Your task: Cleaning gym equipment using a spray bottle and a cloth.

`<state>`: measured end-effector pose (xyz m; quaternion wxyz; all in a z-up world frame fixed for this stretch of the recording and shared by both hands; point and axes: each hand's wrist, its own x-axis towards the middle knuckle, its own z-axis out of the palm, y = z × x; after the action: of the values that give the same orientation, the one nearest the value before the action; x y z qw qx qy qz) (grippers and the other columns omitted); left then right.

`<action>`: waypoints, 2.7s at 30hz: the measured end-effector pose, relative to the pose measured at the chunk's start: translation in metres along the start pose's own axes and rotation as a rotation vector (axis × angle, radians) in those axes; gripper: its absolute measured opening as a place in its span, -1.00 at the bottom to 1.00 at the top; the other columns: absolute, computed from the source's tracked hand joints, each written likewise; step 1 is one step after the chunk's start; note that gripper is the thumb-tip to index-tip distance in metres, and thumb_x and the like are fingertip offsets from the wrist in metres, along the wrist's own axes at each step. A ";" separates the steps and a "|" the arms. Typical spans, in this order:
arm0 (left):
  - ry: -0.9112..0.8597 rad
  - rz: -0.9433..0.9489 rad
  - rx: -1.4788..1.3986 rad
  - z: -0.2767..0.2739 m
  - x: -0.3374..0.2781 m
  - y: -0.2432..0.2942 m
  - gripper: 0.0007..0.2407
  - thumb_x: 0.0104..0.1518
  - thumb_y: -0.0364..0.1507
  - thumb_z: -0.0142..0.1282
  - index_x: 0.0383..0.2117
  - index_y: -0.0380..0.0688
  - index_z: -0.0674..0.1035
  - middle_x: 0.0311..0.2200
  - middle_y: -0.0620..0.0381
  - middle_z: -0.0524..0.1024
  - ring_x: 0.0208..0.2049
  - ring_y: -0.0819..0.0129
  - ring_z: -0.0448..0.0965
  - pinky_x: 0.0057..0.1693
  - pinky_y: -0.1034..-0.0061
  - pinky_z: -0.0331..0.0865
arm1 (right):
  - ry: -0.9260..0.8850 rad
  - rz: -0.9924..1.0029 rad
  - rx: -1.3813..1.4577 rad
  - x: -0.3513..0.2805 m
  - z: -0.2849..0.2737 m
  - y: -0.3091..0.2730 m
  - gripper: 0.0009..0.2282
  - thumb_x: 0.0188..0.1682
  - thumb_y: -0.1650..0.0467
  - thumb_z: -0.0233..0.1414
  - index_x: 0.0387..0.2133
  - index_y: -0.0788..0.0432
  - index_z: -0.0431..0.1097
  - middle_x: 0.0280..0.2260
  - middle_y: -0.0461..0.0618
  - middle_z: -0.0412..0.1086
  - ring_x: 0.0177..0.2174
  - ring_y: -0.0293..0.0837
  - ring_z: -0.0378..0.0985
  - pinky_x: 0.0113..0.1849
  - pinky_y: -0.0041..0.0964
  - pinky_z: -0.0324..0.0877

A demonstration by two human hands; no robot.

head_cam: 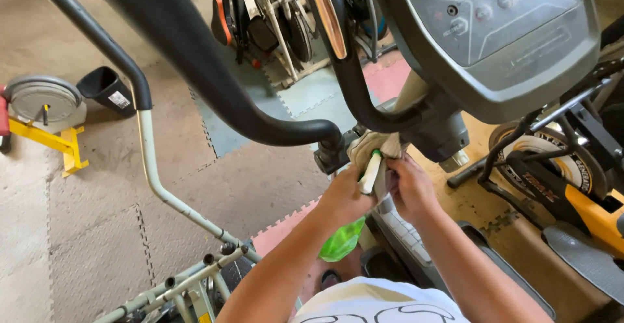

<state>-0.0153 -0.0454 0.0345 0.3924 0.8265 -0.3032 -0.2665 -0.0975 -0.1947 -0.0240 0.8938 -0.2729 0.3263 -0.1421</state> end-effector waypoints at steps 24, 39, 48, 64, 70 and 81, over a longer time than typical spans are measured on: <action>0.311 0.248 -0.133 -0.116 -0.052 0.062 -0.46 -0.15 -0.40 0.27 0.08 -0.23 0.50 -0.10 -0.10 0.60 -0.07 0.03 0.61 0.09 0.30 0.44 | -0.270 -1.642 -1.221 -0.017 0.289 -0.146 -0.88 0.30 0.46 0.06 -0.27 0.24 0.41 -0.49 0.08 0.36 -0.50 0.01 0.43 -0.41 -0.13 0.28; 0.340 0.228 -0.242 -0.123 -0.053 0.079 -0.52 -0.13 -0.44 0.22 0.04 -0.19 0.54 -0.22 -0.08 0.65 -0.17 0.08 0.68 0.02 0.34 0.52 | -0.407 -1.647 -1.409 -0.050 0.148 -0.075 -0.52 -0.01 0.59 0.05 0.22 0.08 0.39 0.45 0.31 -0.22 0.36 0.40 0.12 0.24 0.02 0.28; 0.421 0.348 -0.155 -0.123 -0.052 0.082 -0.46 -0.11 -0.43 0.25 0.12 -0.19 0.47 -0.06 -0.09 0.58 -0.03 0.04 0.59 0.11 0.31 0.44 | -0.126 -1.729 -1.915 -0.036 0.058 -0.041 -0.53 -0.12 0.44 0.12 0.15 0.01 0.42 0.37 0.02 0.01 0.34 0.31 -0.02 0.30 0.35 -0.11; 0.526 0.424 -0.179 -0.127 -0.066 0.079 -0.48 -0.07 -0.46 0.28 0.12 -0.24 0.48 -0.11 -0.10 0.59 -0.13 0.06 0.63 0.03 0.32 0.49 | -0.170 -1.787 -1.439 -0.073 0.194 -0.073 -0.57 0.11 0.53 0.07 0.29 0.21 0.30 0.43 0.20 -0.04 0.42 0.38 -0.08 0.40 0.17 -0.05; 0.458 0.361 -0.295 -0.137 -0.080 0.084 -0.49 -0.06 -0.46 0.27 0.12 -0.22 0.47 -0.25 -0.02 0.59 -0.31 0.17 0.68 -0.09 0.37 0.53 | -0.059 -1.865 -1.728 -0.033 0.245 -0.104 -0.59 0.26 0.45 0.05 0.37 0.26 0.26 0.47 0.16 -0.15 0.39 0.51 -0.25 0.41 0.25 -0.08; 0.422 0.370 -0.234 -0.138 -0.082 0.072 -0.53 -0.02 -0.45 0.25 0.09 -0.24 0.45 -0.28 0.00 0.52 -0.33 0.20 0.62 -0.10 0.33 0.50 | -0.220 -1.813 -1.497 -0.023 0.308 -0.134 -0.73 0.29 0.43 0.00 0.21 0.28 0.31 0.16 0.18 0.07 0.10 0.28 0.07 0.13 0.10 0.18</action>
<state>0.0021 0.0431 0.1847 0.5811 0.7435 -0.3278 -0.0458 0.0781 -0.1717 0.2620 0.1072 -0.8717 -0.0636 -0.4740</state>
